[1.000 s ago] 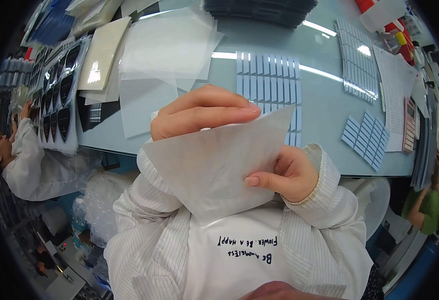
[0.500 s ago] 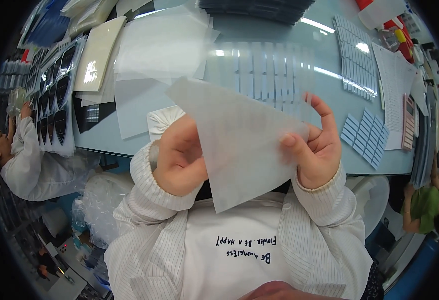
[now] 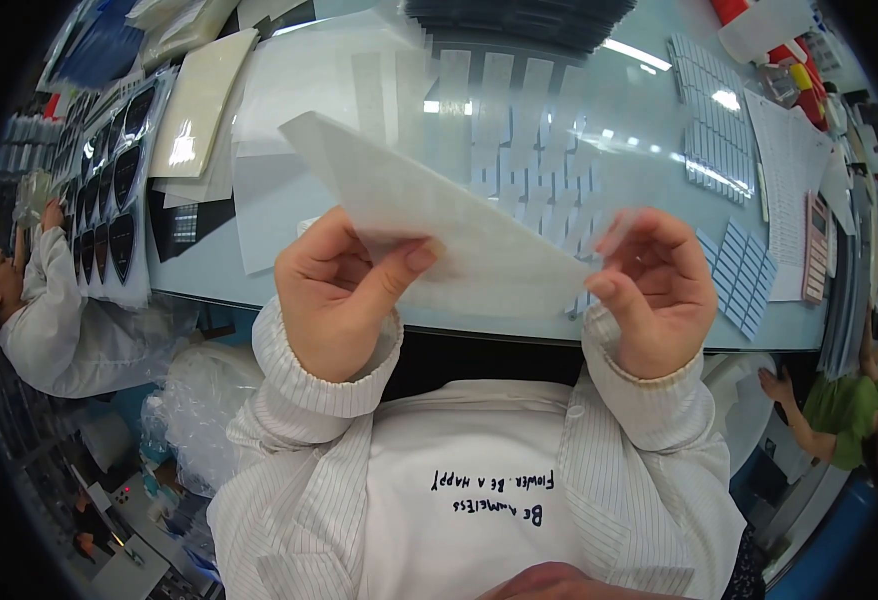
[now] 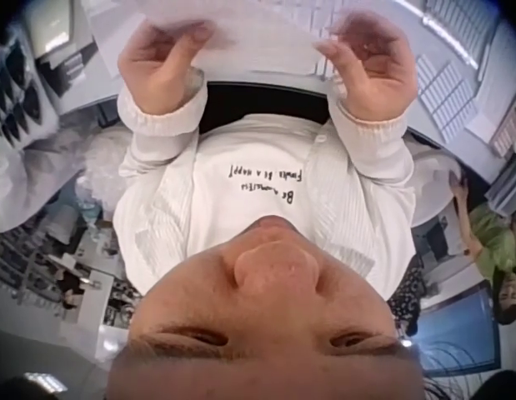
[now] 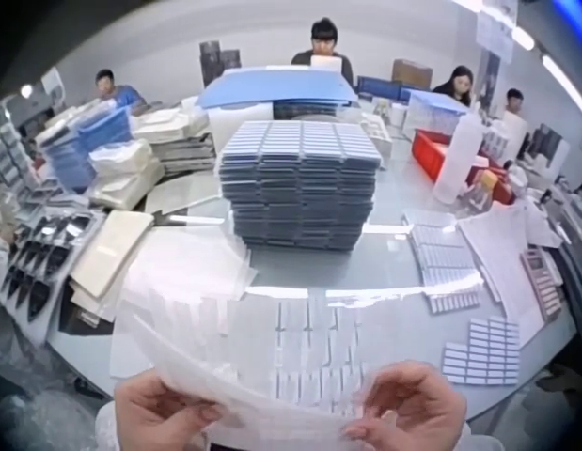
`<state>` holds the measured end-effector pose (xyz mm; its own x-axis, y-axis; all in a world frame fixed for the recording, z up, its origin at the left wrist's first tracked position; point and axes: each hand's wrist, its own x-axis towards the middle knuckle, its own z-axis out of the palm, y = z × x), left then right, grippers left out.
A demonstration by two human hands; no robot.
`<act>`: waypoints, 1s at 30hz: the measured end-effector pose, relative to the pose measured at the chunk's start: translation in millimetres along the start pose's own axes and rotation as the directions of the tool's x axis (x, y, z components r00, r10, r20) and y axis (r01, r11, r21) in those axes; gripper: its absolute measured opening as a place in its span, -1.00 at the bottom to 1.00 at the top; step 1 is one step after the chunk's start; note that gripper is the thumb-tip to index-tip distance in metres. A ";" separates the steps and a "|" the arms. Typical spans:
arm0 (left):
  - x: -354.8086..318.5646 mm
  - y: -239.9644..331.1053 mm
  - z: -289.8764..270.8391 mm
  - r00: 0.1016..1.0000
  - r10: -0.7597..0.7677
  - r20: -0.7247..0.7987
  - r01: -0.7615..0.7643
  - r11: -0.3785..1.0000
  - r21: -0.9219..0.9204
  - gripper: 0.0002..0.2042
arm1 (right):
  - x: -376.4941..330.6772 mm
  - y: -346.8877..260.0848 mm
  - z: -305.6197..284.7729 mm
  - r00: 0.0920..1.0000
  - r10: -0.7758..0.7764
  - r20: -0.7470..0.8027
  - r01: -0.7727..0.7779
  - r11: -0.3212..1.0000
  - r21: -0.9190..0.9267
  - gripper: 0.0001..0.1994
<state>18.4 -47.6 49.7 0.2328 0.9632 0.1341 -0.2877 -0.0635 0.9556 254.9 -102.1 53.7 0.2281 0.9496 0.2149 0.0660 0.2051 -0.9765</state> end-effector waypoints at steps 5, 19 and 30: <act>1.6 4.3 -0.2 0.998 0.036 -0.043 -0.032 0.996 0.085 -0.77 | 1.6 -13.5 3.4 0.982 0.187 -0.034 -0.185 0.982 0.040 -0.77; 26.4 24.8 -24.6 0.997 -0.072 0.033 0.060 0.958 0.280 -0.86 | 22.3 3.0 -24.8 0.955 -0.284 -0.082 0.248 0.921 -0.302 -0.92; 126.4 -5.1 -152.1 0.963 0.215 -0.161 0.143 0.098 0.985 -0.50 | 32.8 4.3 -69.5 0.842 -0.384 -0.378 0.266 0.906 -0.328 -0.90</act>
<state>-92.0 114.2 21.8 0.0128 0.9562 0.2924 0.9202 -0.1257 0.3708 330.2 -86.5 57.7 0.5342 0.6315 0.5620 0.4392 0.3608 -0.8228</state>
